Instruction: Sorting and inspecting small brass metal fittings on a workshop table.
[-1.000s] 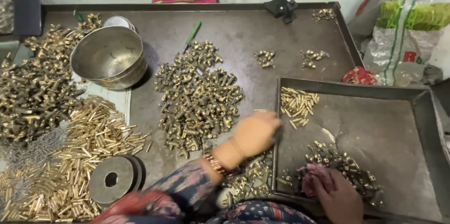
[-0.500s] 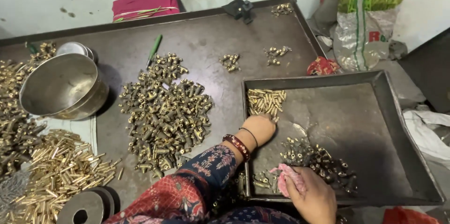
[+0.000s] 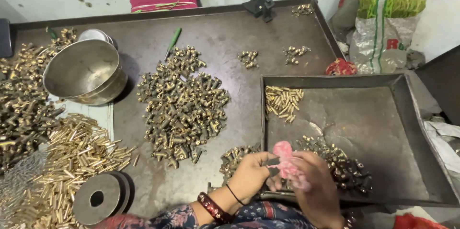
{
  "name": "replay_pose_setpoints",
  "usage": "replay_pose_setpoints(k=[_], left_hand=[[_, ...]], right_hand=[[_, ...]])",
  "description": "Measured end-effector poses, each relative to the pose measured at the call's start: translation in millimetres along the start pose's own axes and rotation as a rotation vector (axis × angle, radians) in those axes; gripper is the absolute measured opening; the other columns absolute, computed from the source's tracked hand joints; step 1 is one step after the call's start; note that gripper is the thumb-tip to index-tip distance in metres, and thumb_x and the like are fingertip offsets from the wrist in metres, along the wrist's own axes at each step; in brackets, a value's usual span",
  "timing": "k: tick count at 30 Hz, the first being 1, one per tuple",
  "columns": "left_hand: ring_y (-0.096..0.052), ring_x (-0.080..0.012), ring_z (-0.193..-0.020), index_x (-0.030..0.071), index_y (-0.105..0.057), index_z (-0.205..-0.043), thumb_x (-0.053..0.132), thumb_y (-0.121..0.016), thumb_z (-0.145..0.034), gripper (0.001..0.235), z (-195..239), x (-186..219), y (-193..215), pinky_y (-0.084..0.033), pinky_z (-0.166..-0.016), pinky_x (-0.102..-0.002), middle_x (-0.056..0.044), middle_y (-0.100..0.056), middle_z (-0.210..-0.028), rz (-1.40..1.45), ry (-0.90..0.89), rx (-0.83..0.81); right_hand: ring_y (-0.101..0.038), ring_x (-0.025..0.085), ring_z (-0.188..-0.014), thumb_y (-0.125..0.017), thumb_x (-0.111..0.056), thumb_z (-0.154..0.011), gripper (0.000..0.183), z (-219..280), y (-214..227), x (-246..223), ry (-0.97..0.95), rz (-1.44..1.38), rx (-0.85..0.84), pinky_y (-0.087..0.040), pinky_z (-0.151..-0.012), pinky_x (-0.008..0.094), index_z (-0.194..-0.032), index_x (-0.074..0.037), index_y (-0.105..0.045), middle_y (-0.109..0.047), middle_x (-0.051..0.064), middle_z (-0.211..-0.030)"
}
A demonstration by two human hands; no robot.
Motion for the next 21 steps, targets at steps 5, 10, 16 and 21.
replay_pose_setpoints(k=[5,10,16,21], left_hand=[[-0.063,-0.0114,-0.057,-0.001,-0.064,-0.101,0.004,-0.059,-0.102,0.007,22.2,-2.9,3.8,-0.049,-0.050,-0.023,-0.006,-0.068,-0.073,0.039,0.026,-0.034],[-0.065,-0.0114,-0.059,-0.001,-0.062,-0.105,-0.003,-0.054,-0.095,0.013,28.7,-17.3,3.6,-0.050,-0.050,-0.024,-0.006,-0.069,-0.075,-0.033,-0.047,-0.044],[-0.067,-0.0081,-0.067,0.002,-0.067,-0.117,-0.008,-0.058,-0.093,0.027,46.4,39.6,12.5,-0.054,-0.058,-0.022,-0.008,-0.072,-0.088,-0.332,-0.327,0.035],[-0.073,-0.0306,-0.093,0.007,-0.075,-0.109,-0.002,-0.063,-0.080,0.033,29.4,66.4,116.4,-0.057,-0.085,-0.040,-0.015,-0.077,-0.104,-1.031,-0.563,0.469]], right_hand=[[-0.067,0.033,-0.105,-0.068,-0.003,-0.085,0.033,12.1,-8.5,2.0,0.012,-0.104,-0.112,-0.052,-0.095,0.039,-0.117,-0.006,-0.062,-0.068,0.014,-0.112],[-0.072,0.021,-0.079,-0.066,-0.005,-0.088,0.027,64.7,-27.7,51.7,-0.784,-0.643,-0.249,-0.058,-0.071,0.032,-0.115,-0.001,-0.069,-0.078,0.013,-0.090],[-0.072,0.030,-0.070,-0.052,-0.025,-0.118,0.043,135.2,-26.8,184.5,-0.818,-1.301,-0.037,-0.056,-0.050,0.039,-0.100,0.013,-0.057,-0.073,0.023,-0.093],[-0.070,0.022,-0.101,-0.064,-0.022,-0.096,0.027,58.9,-0.8,105.1,-0.559,-0.486,-0.026,-0.055,-0.087,0.032,-0.113,-0.001,-0.065,-0.074,0.010,-0.116]])
Point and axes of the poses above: each hand's wrist, its own z-axis away from the middle knuckle, its own y-axis out of the back of the hand, x = y × z, the point moved 3 cm from there along -z, towards the middle knuckle
